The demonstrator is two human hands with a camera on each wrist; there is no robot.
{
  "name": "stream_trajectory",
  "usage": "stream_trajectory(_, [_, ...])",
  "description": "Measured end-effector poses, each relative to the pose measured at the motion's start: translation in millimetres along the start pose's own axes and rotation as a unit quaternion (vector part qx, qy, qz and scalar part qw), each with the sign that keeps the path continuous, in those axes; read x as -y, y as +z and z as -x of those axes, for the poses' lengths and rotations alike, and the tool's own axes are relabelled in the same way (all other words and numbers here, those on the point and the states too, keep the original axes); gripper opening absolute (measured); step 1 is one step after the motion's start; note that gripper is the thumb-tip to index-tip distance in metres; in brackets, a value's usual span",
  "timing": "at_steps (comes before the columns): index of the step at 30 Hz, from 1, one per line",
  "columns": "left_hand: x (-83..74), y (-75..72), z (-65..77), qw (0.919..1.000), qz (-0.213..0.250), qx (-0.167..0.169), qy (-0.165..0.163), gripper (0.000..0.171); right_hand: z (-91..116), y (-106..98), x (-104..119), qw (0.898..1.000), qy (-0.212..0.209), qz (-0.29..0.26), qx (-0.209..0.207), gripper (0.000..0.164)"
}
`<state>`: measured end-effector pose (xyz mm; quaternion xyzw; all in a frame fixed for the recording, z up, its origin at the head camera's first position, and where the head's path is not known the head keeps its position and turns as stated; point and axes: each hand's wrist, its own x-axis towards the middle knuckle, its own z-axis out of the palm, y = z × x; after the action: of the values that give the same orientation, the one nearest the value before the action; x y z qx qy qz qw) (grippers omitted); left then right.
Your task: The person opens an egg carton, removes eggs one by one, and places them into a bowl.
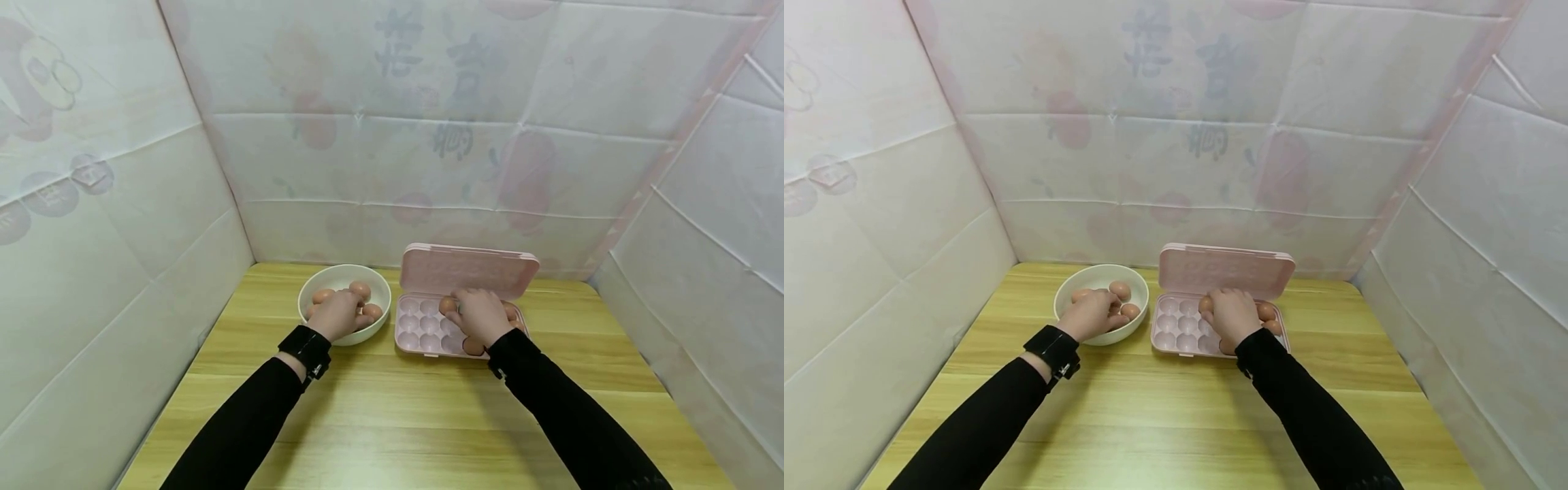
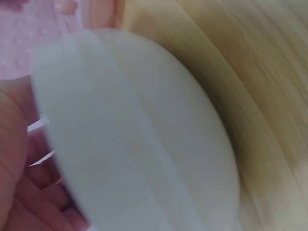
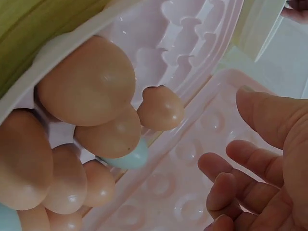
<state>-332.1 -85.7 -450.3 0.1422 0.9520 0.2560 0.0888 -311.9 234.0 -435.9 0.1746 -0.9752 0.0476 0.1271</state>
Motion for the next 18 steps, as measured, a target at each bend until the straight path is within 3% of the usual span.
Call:
stream_trajectory(1, [-1.0,1.5,0.9,0.9933,-0.099,-0.057,0.019,0.031,-1.5,-0.4,0.4,1.0,0.002,-0.003,0.005,0.04])
stream_trajectory(2, [-2.7,2.4,2.5,0.9893,-0.088,-0.111,0.034,0.035,-3.3,-0.6,0.2,1.0,0.003,-0.002,0.012,0.041])
stream_trajectory(4, [-7.5,3.9,6.5,0.9864,-0.077,-0.136,0.051,0.033,-7.2,-1.1,-0.4,1.0,0.005,0.0,0.025,0.042])
stream_trajectory(6, [-13.3,5.1,11.0,0.9811,-0.07,-0.156,0.09,0.026,-11.4,-0.7,-1.8,0.999,0.005,0.002,0.039,0.043])
stream_trajectory(10, [-22.7,9.8,20.3,0.9653,-0.079,-0.185,0.166,0.024,-19.4,5.5,-6.6,0.998,-0.006,0.022,0.057,0.042])
stream_trajectory(13, [-28.2,14.3,26.6,0.9617,-0.081,-0.188,0.182,0.026,-25.3,13.2,-8.7,0.998,-0.017,0.035,0.052,0.038])
stream_trajectory(17, [-34.5,20.2,34.3,0.9615,-0.078,-0.175,0.197,0.025,-31.9,22.0,-8.1,0.998,-0.024,0.039,0.045,0.011])
stream_trajectory(18, [-35.9,21.5,36.3,0.9602,-0.077,-0.176,0.203,0.024,-34.9,33.3,-16.3,0.998,-0.03,0.034,0.038,0.007])
